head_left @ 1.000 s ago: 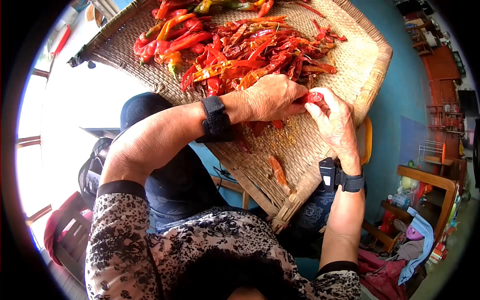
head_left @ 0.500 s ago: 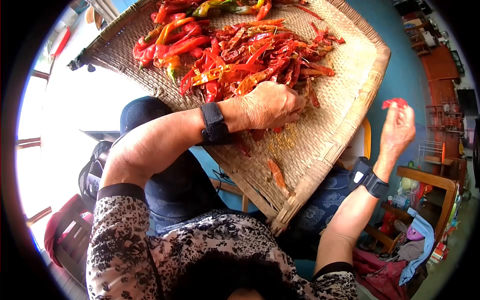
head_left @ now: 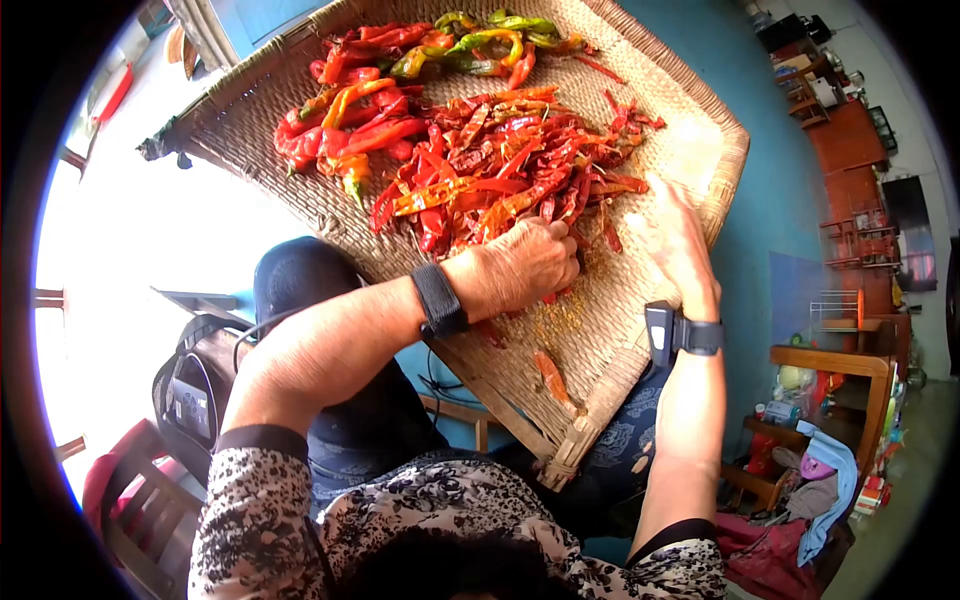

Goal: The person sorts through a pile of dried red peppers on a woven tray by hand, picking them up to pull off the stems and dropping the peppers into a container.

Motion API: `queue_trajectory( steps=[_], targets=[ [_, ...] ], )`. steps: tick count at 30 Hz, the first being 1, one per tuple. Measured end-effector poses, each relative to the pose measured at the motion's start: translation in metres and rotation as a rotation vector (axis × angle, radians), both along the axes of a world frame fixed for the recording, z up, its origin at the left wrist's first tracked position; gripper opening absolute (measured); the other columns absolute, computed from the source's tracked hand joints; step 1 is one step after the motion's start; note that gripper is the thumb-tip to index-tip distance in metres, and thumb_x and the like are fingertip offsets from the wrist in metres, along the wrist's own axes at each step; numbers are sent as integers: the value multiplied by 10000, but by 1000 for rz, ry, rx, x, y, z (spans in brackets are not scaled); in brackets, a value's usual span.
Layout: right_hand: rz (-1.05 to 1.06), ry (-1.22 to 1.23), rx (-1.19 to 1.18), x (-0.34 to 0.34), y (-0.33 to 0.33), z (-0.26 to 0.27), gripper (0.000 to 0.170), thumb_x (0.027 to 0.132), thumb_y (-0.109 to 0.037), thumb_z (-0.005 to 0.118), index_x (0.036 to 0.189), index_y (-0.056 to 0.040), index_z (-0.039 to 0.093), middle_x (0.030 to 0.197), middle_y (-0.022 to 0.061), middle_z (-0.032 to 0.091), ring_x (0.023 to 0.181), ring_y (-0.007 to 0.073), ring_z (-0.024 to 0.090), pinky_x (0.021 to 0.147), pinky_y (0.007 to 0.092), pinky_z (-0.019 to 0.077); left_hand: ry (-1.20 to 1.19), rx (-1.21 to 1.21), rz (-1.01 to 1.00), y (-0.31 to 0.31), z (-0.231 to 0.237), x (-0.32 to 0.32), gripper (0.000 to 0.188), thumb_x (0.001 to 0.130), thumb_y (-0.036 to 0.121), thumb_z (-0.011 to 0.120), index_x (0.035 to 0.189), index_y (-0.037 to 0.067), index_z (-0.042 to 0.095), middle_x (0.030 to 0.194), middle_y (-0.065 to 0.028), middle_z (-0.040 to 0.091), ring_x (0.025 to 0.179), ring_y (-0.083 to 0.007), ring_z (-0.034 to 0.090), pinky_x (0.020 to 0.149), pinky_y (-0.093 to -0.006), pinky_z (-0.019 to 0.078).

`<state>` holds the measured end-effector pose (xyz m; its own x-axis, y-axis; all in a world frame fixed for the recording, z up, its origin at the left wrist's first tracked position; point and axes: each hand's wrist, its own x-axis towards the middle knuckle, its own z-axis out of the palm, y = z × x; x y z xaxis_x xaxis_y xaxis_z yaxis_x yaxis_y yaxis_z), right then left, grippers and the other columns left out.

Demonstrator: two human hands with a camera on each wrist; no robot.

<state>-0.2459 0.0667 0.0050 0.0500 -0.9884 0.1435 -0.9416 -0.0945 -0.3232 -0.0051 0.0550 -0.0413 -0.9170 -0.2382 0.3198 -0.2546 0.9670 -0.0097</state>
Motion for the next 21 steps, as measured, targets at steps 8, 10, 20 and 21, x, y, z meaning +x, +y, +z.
queue_trajectory(
  steps=[8, 10, 20, 21],
  targets=[
    [25, 105, 179, 17, -46, -36, 673, 732, -222, 757, 1298, -5, 463, 1261, 231, 518, 1179, 378, 500, 993, 417, 416, -158, 54, 75, 14, 6, 6, 91, 803, 151, 567, 837, 112, 642, 877, -9, 592, 943, -187, 558, 764, -296, 464],
    [2, 136, 233, 22, -42, -23, 560, 738, -208, 746, 1196, 3, 505, 1160, 241, 551, 1103, 386, 532, 926, 435, 439, -163, 56, 85, 14, 8, 7, 94, 804, 154, 564, 837, 111, 641, 879, -9, 593, 937, -185, 560, 760, -297, 466],
    [52, -488, 229, 34, 29, 9, 416, 820, -326, 695, 1060, -5, 583, 855, 56, 592, 722, 118, 545, 628, 302, 465, -91, 157, 88, 4, -1, 11, 151, 795, 138, 572, 917, 81, 642, 939, -39, 616, 972, -218, 572, 826, -329, 479],
    [-64, -640, 292, 41, 38, 14, 460, 832, -314, 701, 1154, -22, 552, 910, 20, 581, 707, 81, 518, 599, 232, 451, -69, 147, 79, 2, -4, 12, 126, 808, 146, 567, 883, 93, 652, 930, -43, 630, 985, -226, 578, 795, -331, 487]
  ],
)
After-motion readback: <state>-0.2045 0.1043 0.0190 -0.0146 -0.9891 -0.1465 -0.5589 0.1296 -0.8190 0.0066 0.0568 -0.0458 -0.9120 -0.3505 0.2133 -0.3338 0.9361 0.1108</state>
